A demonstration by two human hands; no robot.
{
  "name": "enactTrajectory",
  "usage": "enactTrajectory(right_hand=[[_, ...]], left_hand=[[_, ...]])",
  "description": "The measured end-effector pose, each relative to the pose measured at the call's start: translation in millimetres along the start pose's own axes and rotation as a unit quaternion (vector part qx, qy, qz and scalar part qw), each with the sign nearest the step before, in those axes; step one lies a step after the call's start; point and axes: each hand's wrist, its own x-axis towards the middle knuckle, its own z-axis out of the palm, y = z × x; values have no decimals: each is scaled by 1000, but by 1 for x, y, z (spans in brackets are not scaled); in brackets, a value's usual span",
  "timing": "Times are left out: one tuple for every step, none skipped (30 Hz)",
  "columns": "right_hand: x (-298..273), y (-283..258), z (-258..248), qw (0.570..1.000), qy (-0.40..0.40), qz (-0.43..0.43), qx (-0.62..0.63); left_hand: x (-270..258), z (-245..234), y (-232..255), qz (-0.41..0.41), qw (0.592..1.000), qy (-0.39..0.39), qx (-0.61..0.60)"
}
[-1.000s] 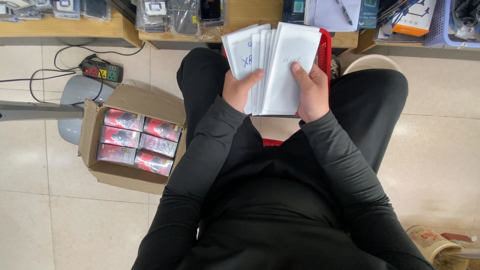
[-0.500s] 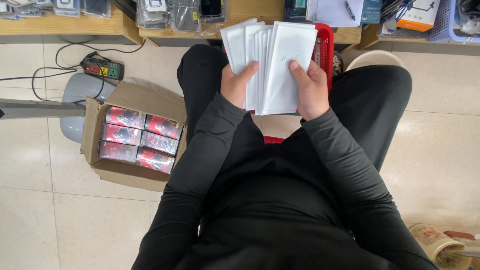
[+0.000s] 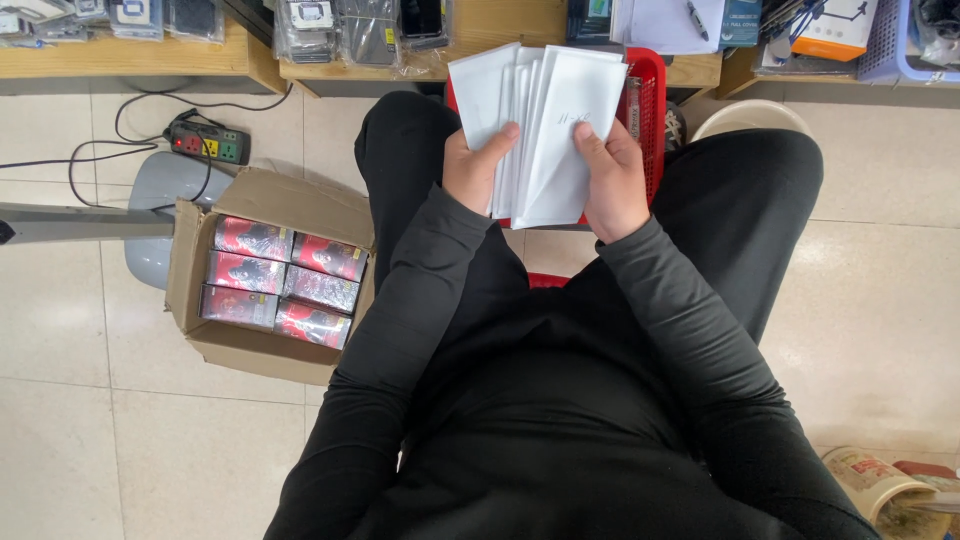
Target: The person is organizing mobile phone screen protectors by placing them into protective sleeves and then into a red plastic basket.
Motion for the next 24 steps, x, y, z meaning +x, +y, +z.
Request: enactTrajectory(right_hand=[[-2, 1, 3, 1000, -12, 2, -3], [0, 1, 0, 1000, -11, 2, -2], [3, 2, -3, 1000, 10, -2, 5], [6, 2, -6, 999, 32, -7, 12], [7, 0, -7, 999, 30, -7, 13], [8, -1, -9, 999, 34, -3, 21], [8, -3, -12, 999, 37, 1, 28], [8, 2, -8, 999, 37, 0, 28], [6, 8, -5, 1000, 15, -12, 11], [5, 14, -2, 1000, -6, -23, -5], [-4, 17, 6, 1000, -5, -22, -5], [-12, 20, 14, 997, -31, -48, -50], [-17, 22, 24, 991, -58, -77, -92], [-22, 16, 30, 991, -58, -80, -91], [-29, 11, 37, 980, -105, -146, -86], [-35, 8, 45, 962, -151, -212, -80], [-40, 11, 51, 963, -150, -209, -79], [-46, 14, 58, 946, -204, -246, -58], [-52, 17, 65, 923, -259, -281, -36], [-55, 22, 75, 924, -261, -276, -35], [-57, 27, 86, 918, -285, -276, -2], [-58, 32, 97, 910, -309, -276, 32], [-57, 37, 95, 908, -310, -279, 34], [-56, 42, 93, 915, -322, -243, 7]], left_hand=[[0, -1, -2, 4, 1000, 1, 12], [0, -2, -2, 4, 1000, 0, 13], [-1, -4, -1, 1, 1000, -2, -11], [-1, -5, -1, -2, 999, -5, -34], [2, -10, -5, -1, 999, -5, -34], [4, -14, -10, 20, 1000, -14, -16], [7, -18, -15, 40, 999, -24, 2], [11, -21, -23, 41, 999, -24, 1], [13, -24, -31, 52, 997, -39, 35], [16, -27, -40, 63, 994, -53, 68], [11, -27, -42, 62, 994, -53, 67], [6, -26, -44, 67, 992, -50, 92], [5, -25, -45, 75, 989, -47, 119], [-8, -19, -16, 78, 989, -48, 119], [-21, -15, 13, 158, 971, -34, 177], [-35, -11, 41, 237, 943, -20, 232], [-41, -20, 54, 234, 944, -20, 233], [-48, -28, 67, 302, 926, -28, 224], [-56, -37, 81, 369, 904, -34, 213], [-62, -47, 74, 365, 905, -31, 216], [-65, -57, 67, 365, 905, -31, 214], [-69, -67, 61, 366, 905, -31, 213], [-69, -69, 52, 369, 904, -31, 215], [-67, -70, 43, 389, 892, -9, 231]])
